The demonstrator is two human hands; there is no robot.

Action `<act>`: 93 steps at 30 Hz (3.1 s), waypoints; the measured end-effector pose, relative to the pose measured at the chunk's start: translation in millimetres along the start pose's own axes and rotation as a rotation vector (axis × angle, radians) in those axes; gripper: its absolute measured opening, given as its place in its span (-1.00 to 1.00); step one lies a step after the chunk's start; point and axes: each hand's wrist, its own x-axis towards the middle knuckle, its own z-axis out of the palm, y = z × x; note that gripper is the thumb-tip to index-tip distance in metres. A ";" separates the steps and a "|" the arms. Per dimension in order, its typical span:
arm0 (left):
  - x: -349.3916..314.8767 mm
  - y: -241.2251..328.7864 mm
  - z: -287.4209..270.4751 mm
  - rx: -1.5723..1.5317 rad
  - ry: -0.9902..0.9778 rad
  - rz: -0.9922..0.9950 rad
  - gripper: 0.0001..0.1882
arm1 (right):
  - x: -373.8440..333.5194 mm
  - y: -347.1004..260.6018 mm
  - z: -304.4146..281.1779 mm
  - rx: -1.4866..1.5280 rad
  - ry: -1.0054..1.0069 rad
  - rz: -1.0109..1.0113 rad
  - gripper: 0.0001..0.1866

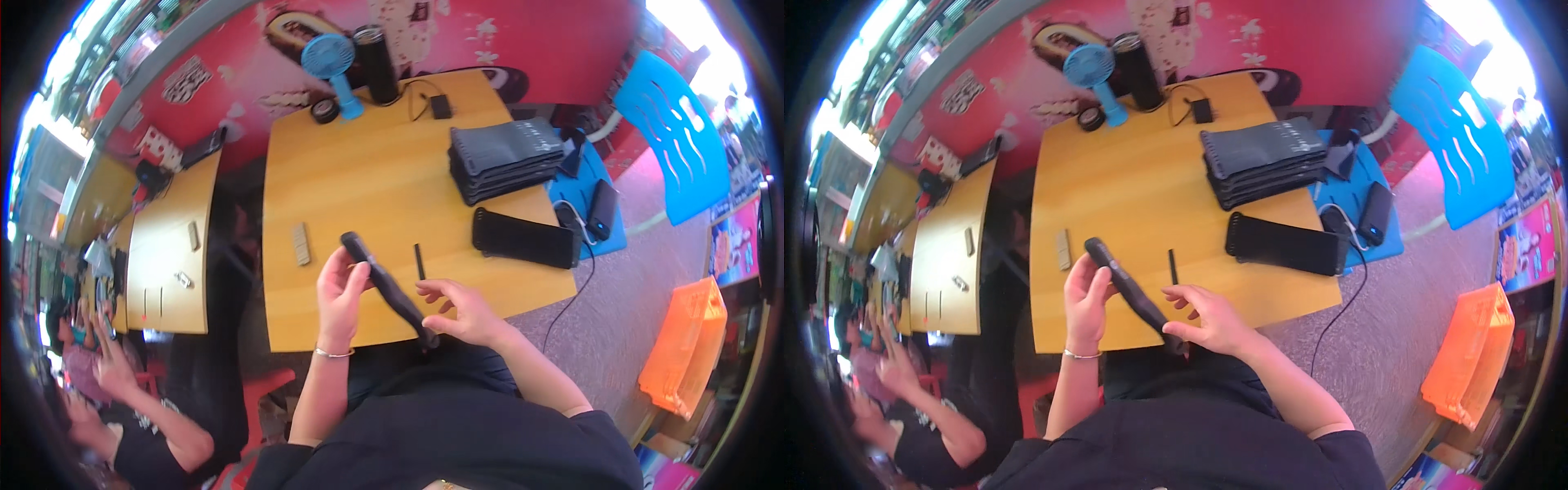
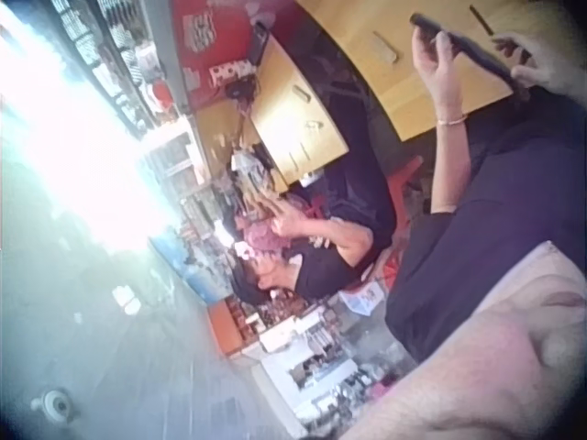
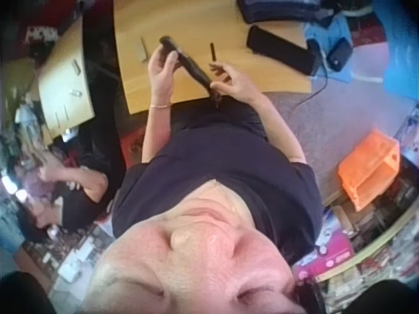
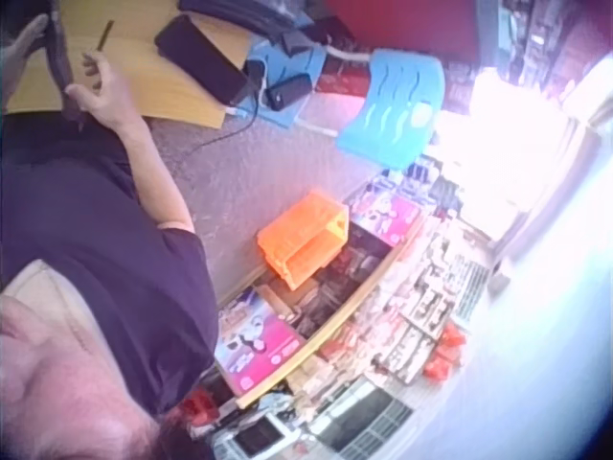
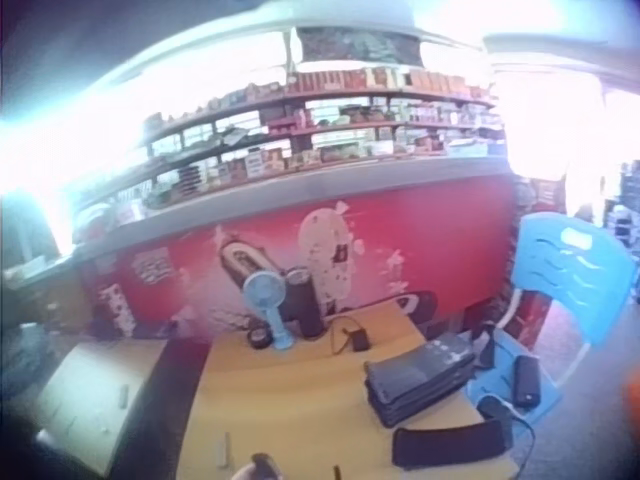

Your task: The person aligns and organizes stacks of black straps on the table. Then, the person separates, peels, and lays out individual straps onto the table by hand.

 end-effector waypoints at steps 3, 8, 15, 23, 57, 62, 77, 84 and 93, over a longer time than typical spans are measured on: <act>-7.7 9.7 10.6 -0.067 -0.065 0.075 -0.69 | 2.2 -6.9 5.8 0.003 -0.117 -0.001 -0.53; -20.0 20.8 5.0 -0.002 -0.100 0.085 -0.64 | 6.5 -12.3 11.2 -0.002 -0.215 0.110 -0.54; -33.9 21.5 4.0 0.047 -0.122 0.045 -0.63 | 25.6 -43.6 8.7 0.003 0.081 -0.147 -0.66; -40.1 23.8 10.3 0.194 -0.188 0.145 -0.61 | 46.6 -79.4 8.8 -0.066 0.131 -0.351 -0.68; -49.2 45.1 13.6 0.689 -0.014 0.552 -0.66 | 36.8 -108.1 16.6 -0.112 0.182 -0.320 -0.74; -46.7 49.6 8.1 0.853 -0.073 0.675 -0.60 | 34.5 -106.1 18.8 -0.125 0.188 -0.384 -0.75; -49.6 38.8 7.0 0.651 -0.014 0.619 -0.63 | 35.0 -105.1 26.2 0.064 0.149 -0.197 -0.72; -41.5 38.2 2.2 0.810 -0.059 0.801 -0.63 | 34.7 -101.9 30.8 -0.075 0.206 -0.299 -0.73; -31.7 21.9 -4.7 0.819 -0.101 0.893 -0.55 | 35.4 -83.6 40.8 0.245 0.258 -0.083 -0.81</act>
